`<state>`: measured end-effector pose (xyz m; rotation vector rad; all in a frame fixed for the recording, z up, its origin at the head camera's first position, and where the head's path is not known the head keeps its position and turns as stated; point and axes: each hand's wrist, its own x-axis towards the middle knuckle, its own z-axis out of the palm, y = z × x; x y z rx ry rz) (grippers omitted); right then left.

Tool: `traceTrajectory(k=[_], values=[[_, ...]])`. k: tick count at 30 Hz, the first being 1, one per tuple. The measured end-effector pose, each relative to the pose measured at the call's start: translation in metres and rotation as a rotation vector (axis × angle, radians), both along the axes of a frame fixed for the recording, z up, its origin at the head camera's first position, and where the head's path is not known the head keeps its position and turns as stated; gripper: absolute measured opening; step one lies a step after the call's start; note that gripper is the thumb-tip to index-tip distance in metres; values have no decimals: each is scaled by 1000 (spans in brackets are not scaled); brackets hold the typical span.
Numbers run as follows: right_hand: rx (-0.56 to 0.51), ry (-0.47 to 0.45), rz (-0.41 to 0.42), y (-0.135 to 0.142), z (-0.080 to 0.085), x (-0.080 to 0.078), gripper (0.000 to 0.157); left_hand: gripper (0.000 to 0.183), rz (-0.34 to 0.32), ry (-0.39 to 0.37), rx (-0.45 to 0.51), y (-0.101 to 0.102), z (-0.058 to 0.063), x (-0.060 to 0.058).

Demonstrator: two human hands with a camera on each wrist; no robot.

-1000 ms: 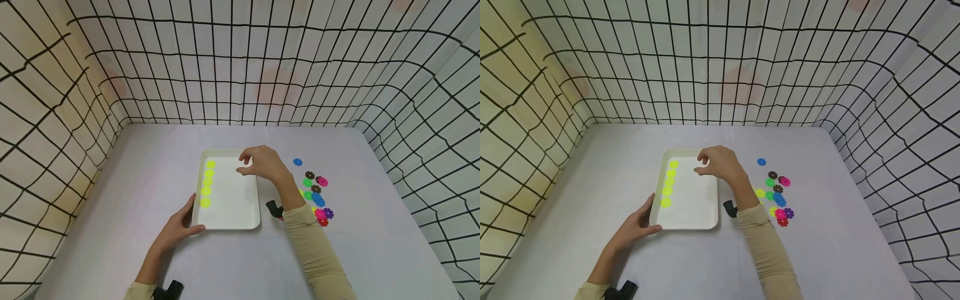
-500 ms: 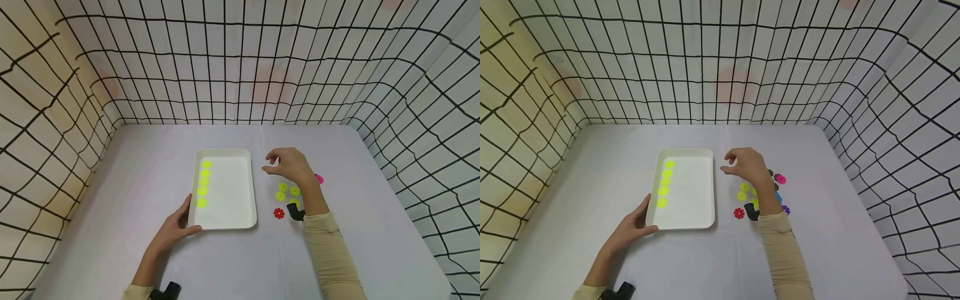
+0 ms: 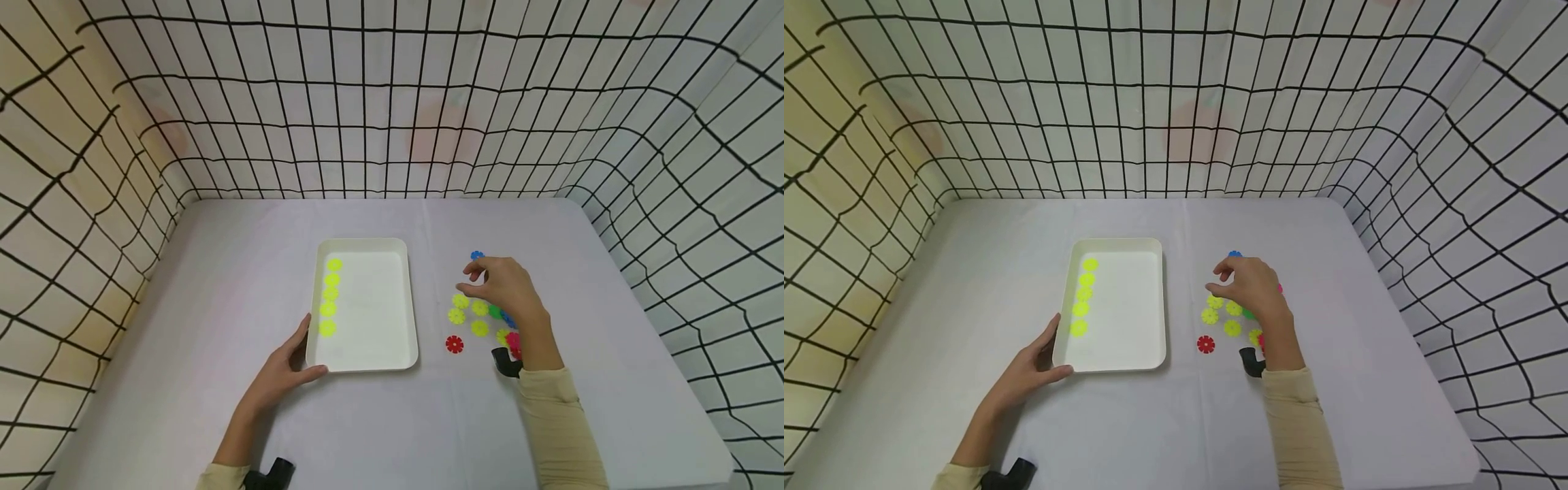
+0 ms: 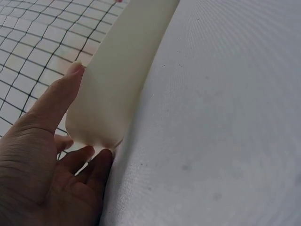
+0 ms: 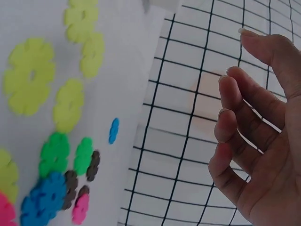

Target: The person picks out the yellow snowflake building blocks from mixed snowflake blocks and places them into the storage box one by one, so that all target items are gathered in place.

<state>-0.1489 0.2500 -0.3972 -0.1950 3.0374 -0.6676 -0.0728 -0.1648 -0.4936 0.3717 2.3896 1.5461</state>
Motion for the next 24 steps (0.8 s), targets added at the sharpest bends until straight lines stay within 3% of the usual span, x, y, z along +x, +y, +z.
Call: traceTrajectory(k=[7, 16, 24], values=[[14, -12, -3, 12, -17, 11, 37, 102, -6, 2, 10, -1, -2, -1], [2, -42, 24, 12, -50, 17, 33, 102, -4, -13, 14, -1, -1, 0], [8, -70, 20, 5, -59, 18, 34, 102, 0, -13, 10, -1, -2, 0]])
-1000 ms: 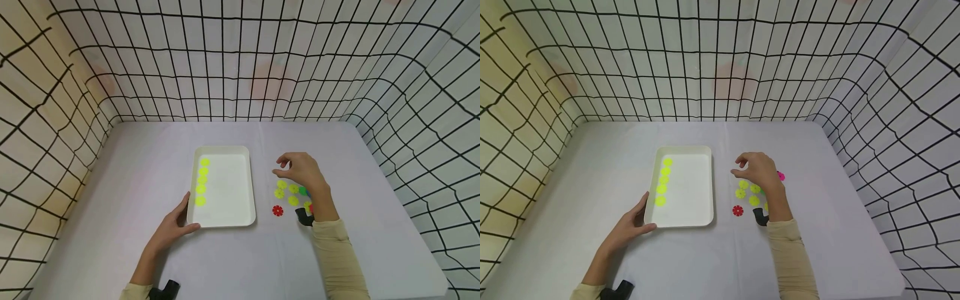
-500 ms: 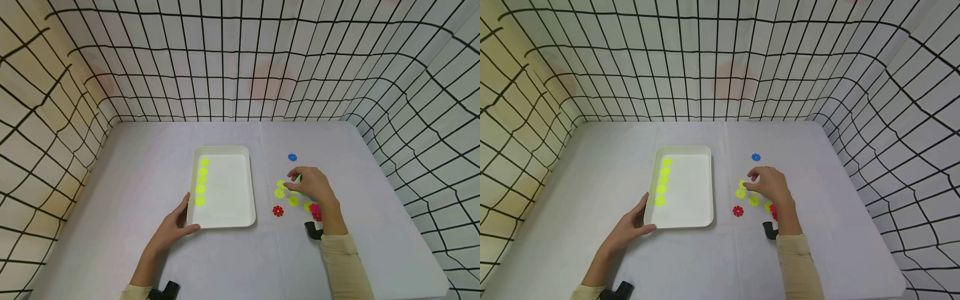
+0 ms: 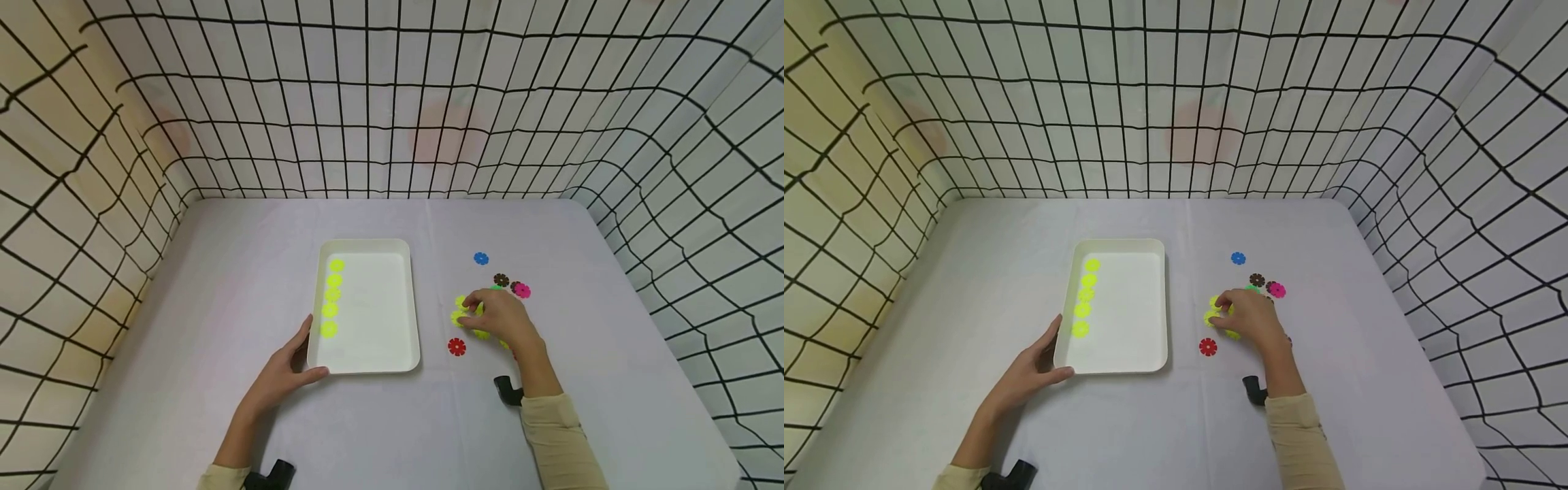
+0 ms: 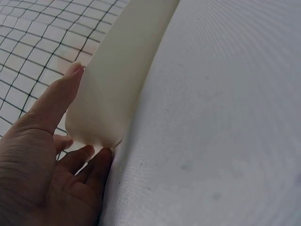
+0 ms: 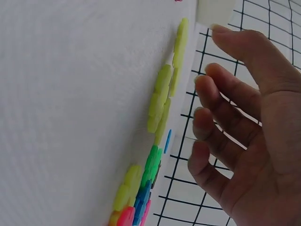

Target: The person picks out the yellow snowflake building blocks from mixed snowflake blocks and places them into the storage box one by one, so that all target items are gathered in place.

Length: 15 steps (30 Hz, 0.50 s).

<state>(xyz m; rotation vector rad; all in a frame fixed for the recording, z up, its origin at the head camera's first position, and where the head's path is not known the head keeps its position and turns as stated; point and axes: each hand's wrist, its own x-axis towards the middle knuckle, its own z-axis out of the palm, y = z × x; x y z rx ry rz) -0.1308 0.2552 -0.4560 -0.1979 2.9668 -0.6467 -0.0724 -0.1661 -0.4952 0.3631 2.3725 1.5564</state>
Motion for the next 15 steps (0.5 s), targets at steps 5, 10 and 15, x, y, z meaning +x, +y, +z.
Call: traceTrajectory(k=[5, 10, 15], values=[[21, -32, -4, -2, -4, 1, 37, 102, -1, 4, -16, 0, 0, 0], [39, -34, 22, -2, -8, 0, 37, 102, -10, 10, -2, -1, 0, 0], [61, -29, 35, -1, -10, -2, 36, 103, -11, 11, -9, -1, 0, -1]])
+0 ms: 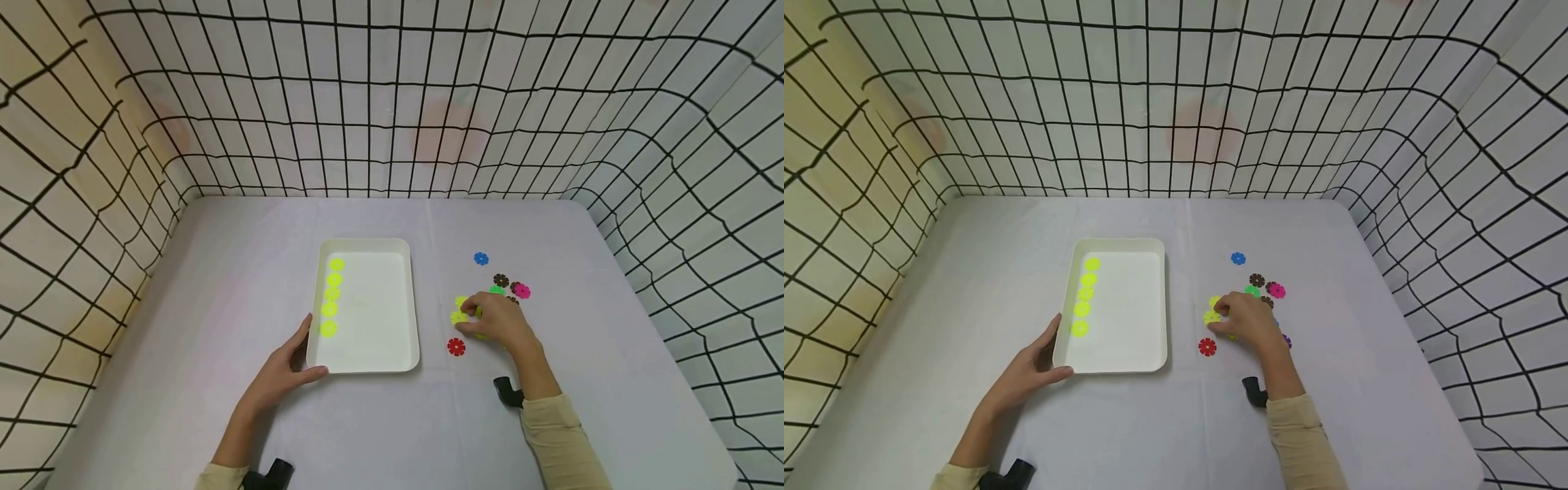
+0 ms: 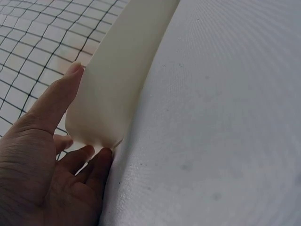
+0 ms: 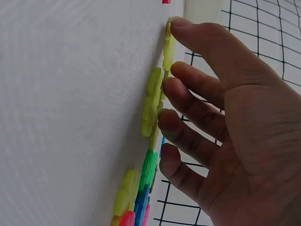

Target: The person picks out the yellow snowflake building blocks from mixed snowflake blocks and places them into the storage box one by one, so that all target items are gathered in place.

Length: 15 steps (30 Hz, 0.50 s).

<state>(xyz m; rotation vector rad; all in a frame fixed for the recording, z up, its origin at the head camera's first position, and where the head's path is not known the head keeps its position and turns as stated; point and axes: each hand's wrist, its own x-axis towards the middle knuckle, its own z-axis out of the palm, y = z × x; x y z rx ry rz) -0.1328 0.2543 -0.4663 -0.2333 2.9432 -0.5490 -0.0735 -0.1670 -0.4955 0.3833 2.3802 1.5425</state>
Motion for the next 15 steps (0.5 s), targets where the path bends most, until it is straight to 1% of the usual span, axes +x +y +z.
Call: traceTrajectory(k=[7, 15], values=[[-3, 10, 21, 0, -1, 0, 32, 103, 2, -9, 9, 0, 1, 0], [-3, 32, 85, -1, -2, -3, 27, 103, 4, -2, -2, 0, 0, -1]])
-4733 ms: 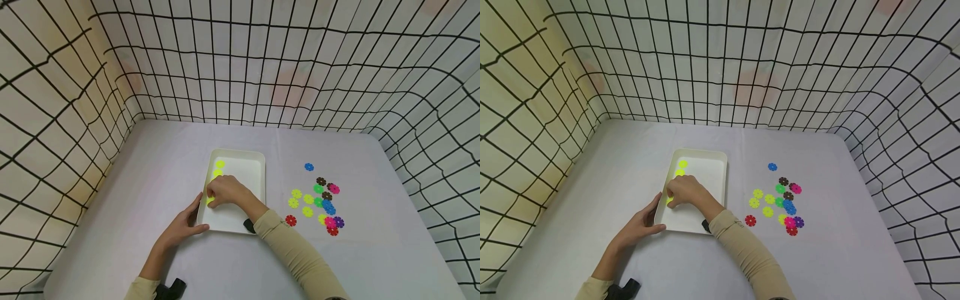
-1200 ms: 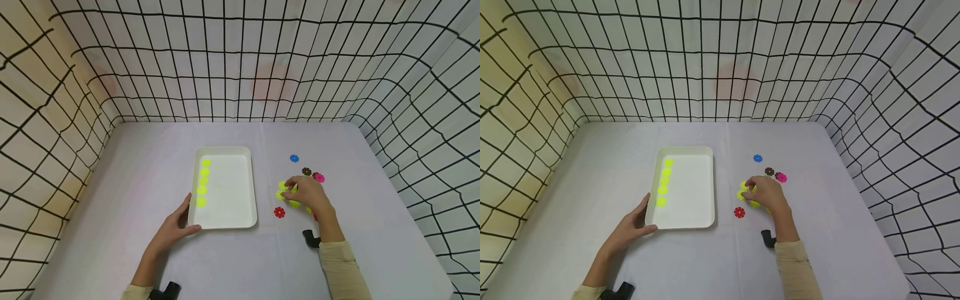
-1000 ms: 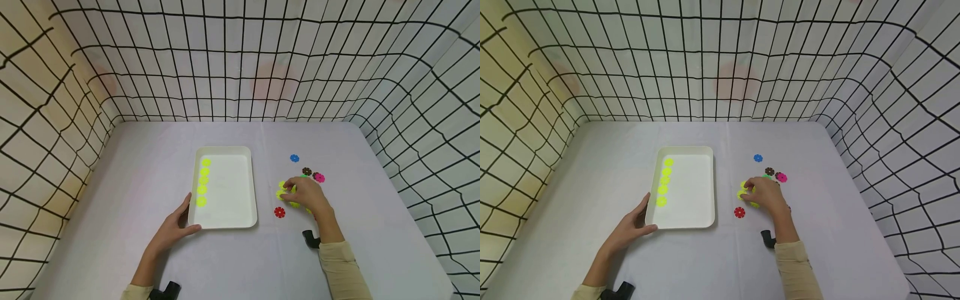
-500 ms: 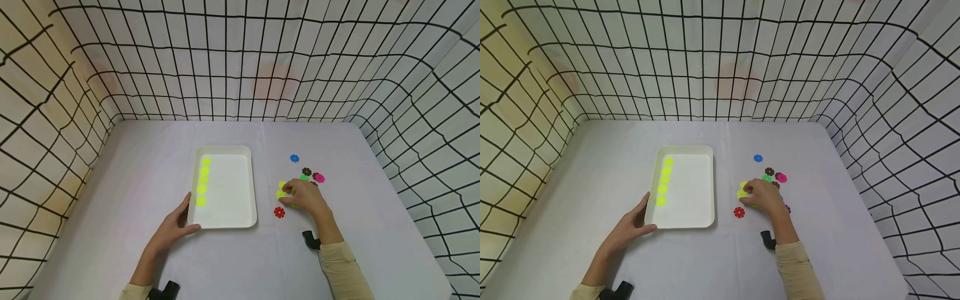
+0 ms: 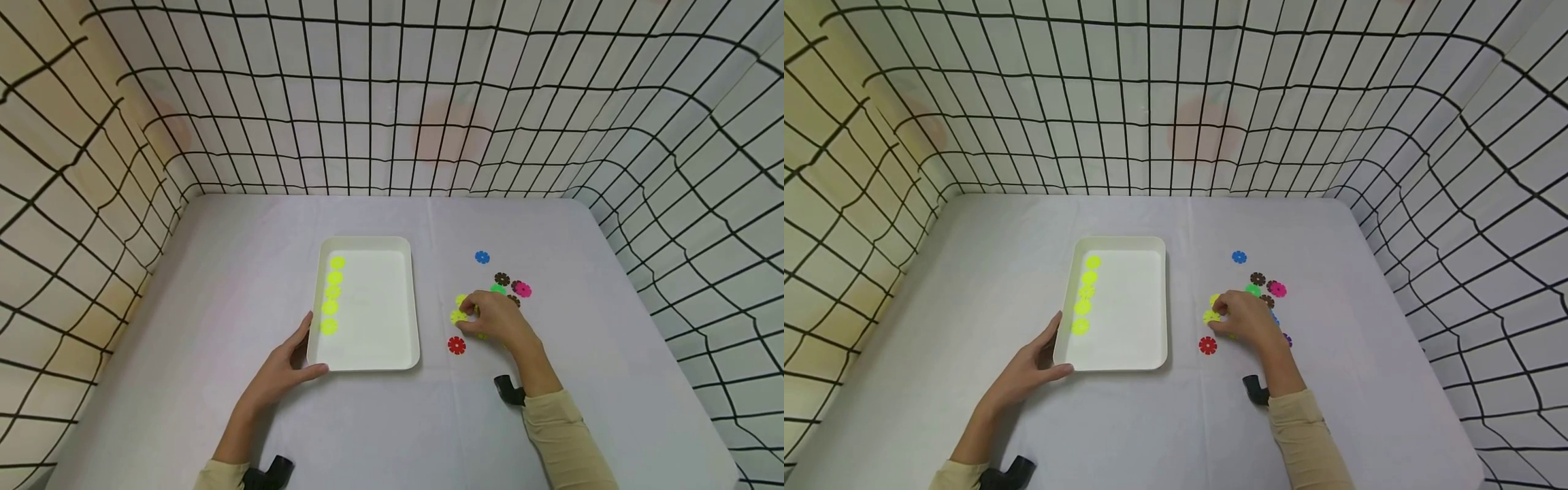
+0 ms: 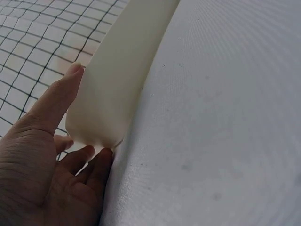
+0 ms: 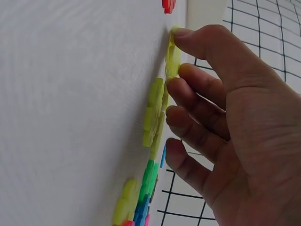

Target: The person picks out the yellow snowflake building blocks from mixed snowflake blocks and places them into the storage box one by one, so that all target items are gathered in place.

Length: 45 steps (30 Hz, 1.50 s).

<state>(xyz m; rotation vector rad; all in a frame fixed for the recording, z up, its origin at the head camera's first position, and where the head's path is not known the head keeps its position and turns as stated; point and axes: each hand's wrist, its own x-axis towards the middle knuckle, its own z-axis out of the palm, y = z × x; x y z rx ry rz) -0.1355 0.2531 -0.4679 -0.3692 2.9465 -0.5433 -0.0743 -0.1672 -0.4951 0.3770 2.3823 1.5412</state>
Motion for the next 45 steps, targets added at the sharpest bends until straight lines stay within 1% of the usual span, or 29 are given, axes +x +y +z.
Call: traceTrajectory(k=[5, 12, 18, 24, 29, 36, 45], values=[[-20, 2, 15, -1, 0, -2, 25, 103, 0, -4, 17, 0, 0, 0], [-57, -31, -12, -1, 0, 0, 24, 103, -9, -8, 45, 0, 0, 0], [-70, -46, -33, 0, 1, 1, 24, 104, -10, -7, 35, 0, -1, -1], [-69, -65, -48, 1, 2, 1, 26, 104, -17, -3, 45, 0, -1, -1], [-80, -60, -55, -2, 7, -1, 28, 103, -13, -3, 41, 0, -1, 0], [-63, -53, -31, -9, 10, -3, 28, 103, -6, -5, 23, -1, 0, 0], [-77, -27, 13, -24, 18, -10, 28, 104, -9, 3, 25, -1, 0, 0]])
